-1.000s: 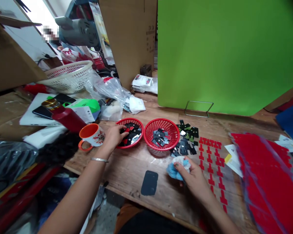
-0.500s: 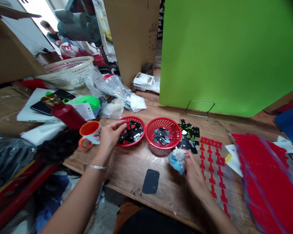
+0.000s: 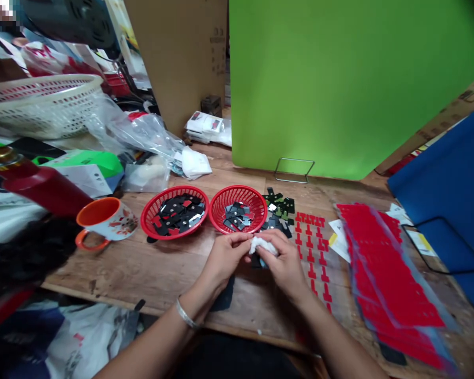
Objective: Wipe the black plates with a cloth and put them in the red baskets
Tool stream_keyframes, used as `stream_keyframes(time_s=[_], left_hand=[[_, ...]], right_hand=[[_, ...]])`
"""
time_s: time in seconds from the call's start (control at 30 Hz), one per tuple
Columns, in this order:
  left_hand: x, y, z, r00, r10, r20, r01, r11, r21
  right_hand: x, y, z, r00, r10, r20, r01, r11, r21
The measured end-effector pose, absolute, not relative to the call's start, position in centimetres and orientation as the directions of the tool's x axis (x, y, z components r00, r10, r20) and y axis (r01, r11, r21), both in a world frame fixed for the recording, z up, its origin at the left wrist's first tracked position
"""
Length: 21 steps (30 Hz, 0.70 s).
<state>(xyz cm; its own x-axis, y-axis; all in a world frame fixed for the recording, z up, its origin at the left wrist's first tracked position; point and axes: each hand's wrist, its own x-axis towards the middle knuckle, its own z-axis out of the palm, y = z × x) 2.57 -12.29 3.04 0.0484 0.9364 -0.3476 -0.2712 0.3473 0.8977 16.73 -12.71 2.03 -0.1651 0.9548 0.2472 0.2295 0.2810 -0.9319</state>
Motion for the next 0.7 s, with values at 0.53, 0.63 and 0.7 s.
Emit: stream_keyframes(time_s=[0.53,0.63,0.7], left_hand=[[2.9,-11.5,4.1,-0.077,0.967,-0.242,-0.247,0.216,0.945],[1.6,-9.8,5.4,-0.170,0.981,-0.091,-0.142,0.067,0.988],[0.0,-8.4,6.4,-0.205,0.977,0.060,0.026,-0.055,0.998]], right_hand=[[16.4,-14.1,1.4,-0.282,0.898,-0.339,-0.088,-0.376,-0.923],[16.6,-13.8,1.3,-0.132,0.940,-0.316,0.060,-0.311,-0.949],[16.6,-13.6,1.6,-0.100,0.954,-0.282,0.070,-0.276,-0.959]])
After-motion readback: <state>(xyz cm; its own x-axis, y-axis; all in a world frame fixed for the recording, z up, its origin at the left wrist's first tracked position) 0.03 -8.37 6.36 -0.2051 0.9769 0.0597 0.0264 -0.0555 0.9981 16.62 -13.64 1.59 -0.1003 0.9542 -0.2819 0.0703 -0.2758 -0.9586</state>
